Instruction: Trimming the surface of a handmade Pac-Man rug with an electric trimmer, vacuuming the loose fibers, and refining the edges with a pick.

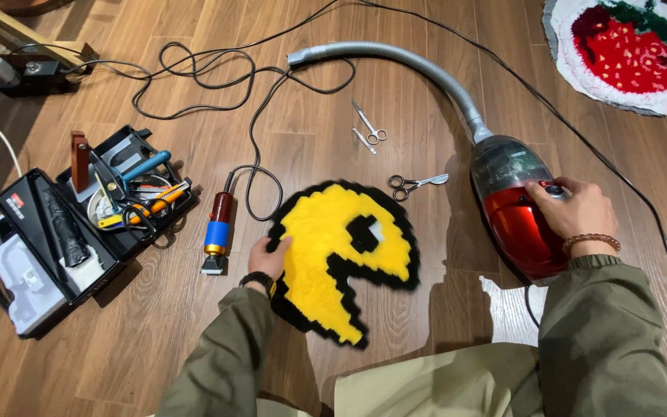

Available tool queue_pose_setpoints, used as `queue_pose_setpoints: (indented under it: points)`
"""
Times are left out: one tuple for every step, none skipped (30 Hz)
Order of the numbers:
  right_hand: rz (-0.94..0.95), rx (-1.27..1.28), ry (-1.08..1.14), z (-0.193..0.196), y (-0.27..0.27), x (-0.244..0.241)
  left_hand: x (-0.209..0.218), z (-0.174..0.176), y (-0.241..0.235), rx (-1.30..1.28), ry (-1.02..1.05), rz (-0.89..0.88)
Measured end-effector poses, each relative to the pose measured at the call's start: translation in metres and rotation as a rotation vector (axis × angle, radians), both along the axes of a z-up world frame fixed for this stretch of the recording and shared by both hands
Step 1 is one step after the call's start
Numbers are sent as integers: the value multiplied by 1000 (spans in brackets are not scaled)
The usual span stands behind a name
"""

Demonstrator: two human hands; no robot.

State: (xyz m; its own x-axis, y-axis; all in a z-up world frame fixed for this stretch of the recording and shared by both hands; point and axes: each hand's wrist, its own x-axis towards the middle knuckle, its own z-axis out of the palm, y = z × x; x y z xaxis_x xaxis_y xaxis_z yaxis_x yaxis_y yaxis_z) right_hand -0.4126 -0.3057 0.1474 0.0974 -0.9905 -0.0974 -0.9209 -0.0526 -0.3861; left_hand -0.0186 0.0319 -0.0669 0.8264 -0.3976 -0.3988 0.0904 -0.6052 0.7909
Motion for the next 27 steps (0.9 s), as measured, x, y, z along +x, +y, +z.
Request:
queue_pose_setpoints:
  points:
    - [4,2,-1,0,-1,-1,-6,0,9,2,-1,4]
    - [11,-4,-1,-1,-1,-1,-9,0,17,-48,60,113]
    - [19,-9,-1,-1,-1,-1,-13,-1,25,-99,121,223]
    - [22,-8,-4,0,0,-1,-23,16,26,-99,118,225]
    - [19,1,-5,1,1,0,-32,32,27,-118,258,238]
    - [16,9,-2,3,2,-1,-44,47,28,-139,403,251]
    - [19,9,-2,2,1,-1,-41,58,27,-139,403,254]
    - [31,8,1,2,-1,-3,-41,68,26,-106,536,164]
    - [43,8,4,2,-2,-4,-40,78,26,-73,667,72]
    - [49,8,8,0,-4,-6,-40,82,29,-75,671,77]
    - [64,6,44,-1,-6,-8,-40,86,32,-15,660,-55]
    - [78,5,81,-3,-8,-10,-38,90,34,46,647,-188]
    - [82,5,84,1,-5,-11,-37,84,38,44,651,-185]
    - [101,-2,97,5,-2,-10,-33,78,41,79,580,-182]
    - [120,-9,110,9,0,-10,-30,72,44,113,508,-180]
    - [123,-8,111,1,-4,-12,-26,64,48,114,510,-177]
    - [152,-82,190,-7,-9,-14,-23,56,51,226,163,-231]
    - [181,-155,270,-15,-14,-16,-19,48,54,332,-186,-281]
    - [183,-155,273,-31,-22,-20,-22,55,54,333,-183,-280]
    - [261,-429,371,-47,-30,-24,-24,61,53,269,-316,-305]
    - [334,-707,466,-64,-39,-28,-26,67,53,204,-448,-329]
    - [334,-706,469,-57,-31,-15,-26,62,52,203,-445,-330]
    - [441,-692,349,-50,-24,-1,-25,57,52,175,-566,-451]
    - [546,-674,229,-43,-16,12,-24,52,51,145,-684,-573]
    - [546,-672,233,-44,-9,23,-30,47,49,143,-681,-574]
    - [594,-709,170,-45,-2,35,-34,42,47,168,-675,-633]
    - [643,-744,105,-46,5,48,-38,38,45,193,-669,-692]
